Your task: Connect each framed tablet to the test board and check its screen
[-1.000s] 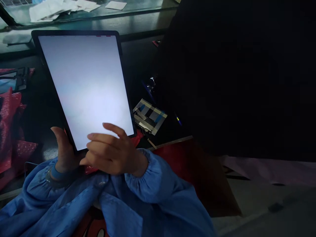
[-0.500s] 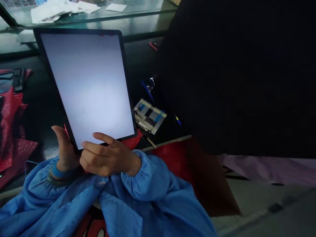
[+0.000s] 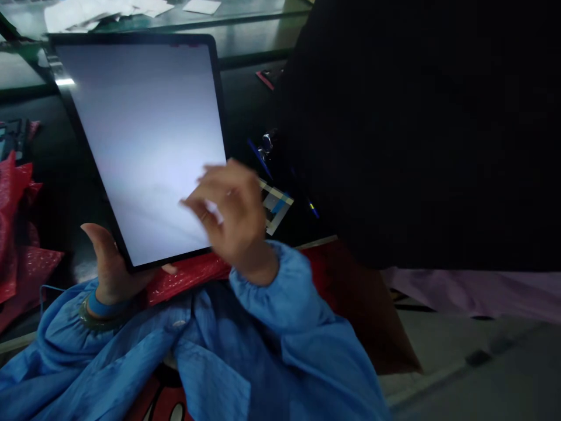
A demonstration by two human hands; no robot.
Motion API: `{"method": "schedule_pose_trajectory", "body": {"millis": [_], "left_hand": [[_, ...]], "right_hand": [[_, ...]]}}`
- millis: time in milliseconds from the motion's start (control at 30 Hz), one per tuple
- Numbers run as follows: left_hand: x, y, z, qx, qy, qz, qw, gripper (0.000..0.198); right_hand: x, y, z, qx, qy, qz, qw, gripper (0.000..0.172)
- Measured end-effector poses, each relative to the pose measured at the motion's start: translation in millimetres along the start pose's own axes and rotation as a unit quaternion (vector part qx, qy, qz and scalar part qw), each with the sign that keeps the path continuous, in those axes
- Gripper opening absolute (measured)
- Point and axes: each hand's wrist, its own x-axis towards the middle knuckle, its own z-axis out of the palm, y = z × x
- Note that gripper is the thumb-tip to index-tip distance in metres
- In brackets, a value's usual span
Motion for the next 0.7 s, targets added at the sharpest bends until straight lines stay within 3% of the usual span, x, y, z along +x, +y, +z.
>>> {"method": "schedule_pose_trajectory", "body": {"millis": [67,100,167,233,333,467,600,700], "left_hand": [[0.4,2.8,1.6,0.01,-0.001,0.041,0.999,0.086],[1.0,3.3,2.1,0.011,0.01,0.057,0.998,0.085],[2.4,2.8,2.0,0.006,0.04,0.068,0.997,0.088],[3.2,1.1,1.0,0.012,0.048,0.056,0.997,0.095],[2.5,-0.9,-0.4,0.026,0.04,0.037,0.998,0.093],[-0.1,1.1,0.6,0.018,0.044,0.053,0.997,0.06],[-2.2,5.4,1.8,-0.023,0.07,0.114,0.991,0.031],[-2.0,7.3,3.3,-0.029,0.061,0.111,0.992,0.03]], "right_hand": [[19.5,26.4,-5.0,0.05,0.062,0.141,0.987,0.009],[28.2,38.4,-6.4,0.119,0.078,0.237,0.961,0.008],[41.7,56.1,-6.6,0.254,0.072,0.395,0.88,0.012],[49.4,63.8,-3.7,0.336,0.036,0.477,0.811,0.023],[52.9,61.7,3.9,0.376,0.03,0.504,0.777,0.025],[56.5,55.1,10.2,0.387,0.057,0.536,0.748,0.026],[62.8,55.5,12.9,0.396,0.07,0.514,0.758,0.024],[66.3,61.0,18.3,0.398,0.066,0.501,0.765,0.025]]}}
